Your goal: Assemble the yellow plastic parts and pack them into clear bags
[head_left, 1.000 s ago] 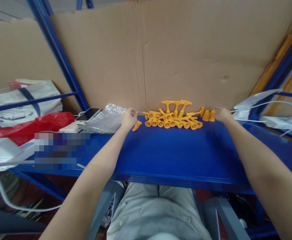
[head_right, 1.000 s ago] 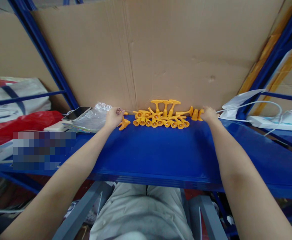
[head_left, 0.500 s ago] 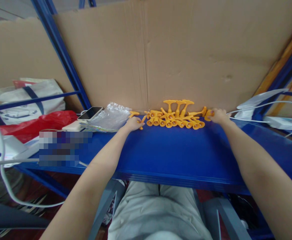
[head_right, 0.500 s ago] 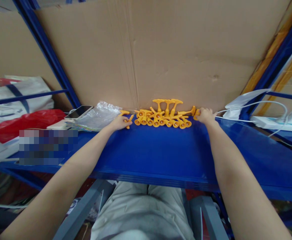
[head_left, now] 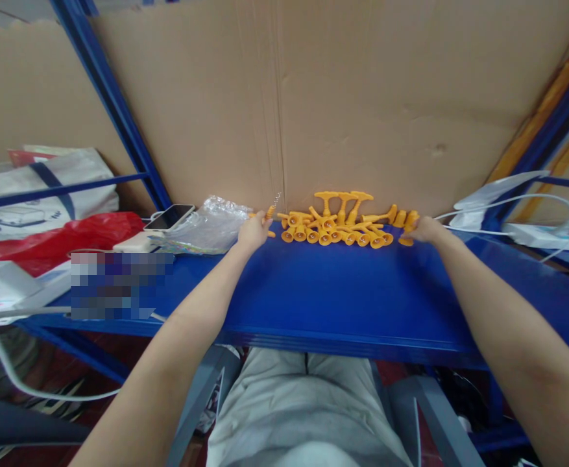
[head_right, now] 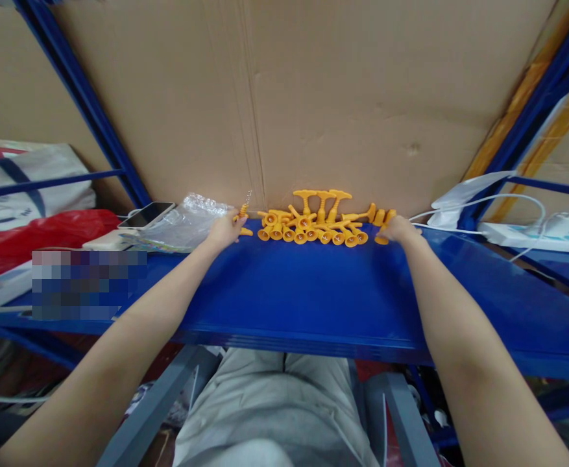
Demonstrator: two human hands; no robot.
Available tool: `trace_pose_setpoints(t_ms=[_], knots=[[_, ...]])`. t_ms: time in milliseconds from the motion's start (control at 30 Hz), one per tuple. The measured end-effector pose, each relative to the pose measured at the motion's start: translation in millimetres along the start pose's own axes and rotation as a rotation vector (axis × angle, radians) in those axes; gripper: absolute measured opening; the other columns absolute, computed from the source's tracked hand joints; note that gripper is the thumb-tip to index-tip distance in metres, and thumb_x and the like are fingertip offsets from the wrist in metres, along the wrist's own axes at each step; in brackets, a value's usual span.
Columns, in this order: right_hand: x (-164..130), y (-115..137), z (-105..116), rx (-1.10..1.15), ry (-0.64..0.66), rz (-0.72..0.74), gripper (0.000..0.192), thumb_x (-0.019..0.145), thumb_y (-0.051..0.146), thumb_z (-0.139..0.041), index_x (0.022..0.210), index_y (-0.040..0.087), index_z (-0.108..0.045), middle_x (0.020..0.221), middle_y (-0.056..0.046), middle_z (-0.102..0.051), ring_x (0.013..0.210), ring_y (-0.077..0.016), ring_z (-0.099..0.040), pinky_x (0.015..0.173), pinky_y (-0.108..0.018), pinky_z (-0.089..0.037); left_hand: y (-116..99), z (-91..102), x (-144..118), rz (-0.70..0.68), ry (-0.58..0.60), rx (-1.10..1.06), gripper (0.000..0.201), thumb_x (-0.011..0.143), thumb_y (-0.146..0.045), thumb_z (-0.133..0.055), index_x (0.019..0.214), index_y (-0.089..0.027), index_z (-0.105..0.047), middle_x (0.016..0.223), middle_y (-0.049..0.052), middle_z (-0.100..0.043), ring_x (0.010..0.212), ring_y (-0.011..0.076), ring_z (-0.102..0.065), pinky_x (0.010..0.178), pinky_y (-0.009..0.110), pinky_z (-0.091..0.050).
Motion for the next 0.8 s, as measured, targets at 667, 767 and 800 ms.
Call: trace_pose_setpoints(t_ms=[667,767,800], knots=[[-75,160,25,0.240,-0.100,0.759,0.032,0.083,0.020,-0.063,0.113,0.019,-0.071,0.116,-0.011,-0.071,0.111,-0.0283,-0.064,0.097,-0.044,-0.048,-65,-3.7,-29,-0.413,-0.089,-0.073,0.027,0.082,-0.038,-0.065,0.103,-0.020,-0.068,0.076,0.001,-0.069,0.071,0.0178,-0.063,0.066,0.025,-0.043],[-89,176,18,0.273,-0.058,0.801,0.034,0.084,0.019,-0.062,0.117,0.017,-0.071,0.119,-0.012,-0.071,0.112,-0.0276,-0.064,0.098,-0.043,-0.049,-69,-6.3,-31,-0.440,-0.075,-0.070,0.026,0.082,-0.035,-0.067,0.103,-0.019,-0.068,0.079,0.002,-0.071,0.075,0.0188,-0.065,0.069,0.026,-0.044],[-92,178,17,0.280,-0.050,0.802,0.035,0.084,0.019,-0.062,0.118,0.017,-0.071,0.119,-0.013,-0.071,0.112,-0.0277,-0.065,0.098,-0.043,-0.049,-70,-6.5,-32,-0.442,-0.074,-0.065,0.026,0.082,-0.035,-0.067,0.103,-0.019,-0.068,0.080,0.002,-0.071,0.076,0.0191,-0.066,0.070,0.026,-0.044]])
Point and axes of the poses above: each hand's wrist, its own x-axis towards the middle knuckle, its own z-axis out of the back of the hand, y = z × x, the point moved 9 cm from there along x, towards the middle knuckle
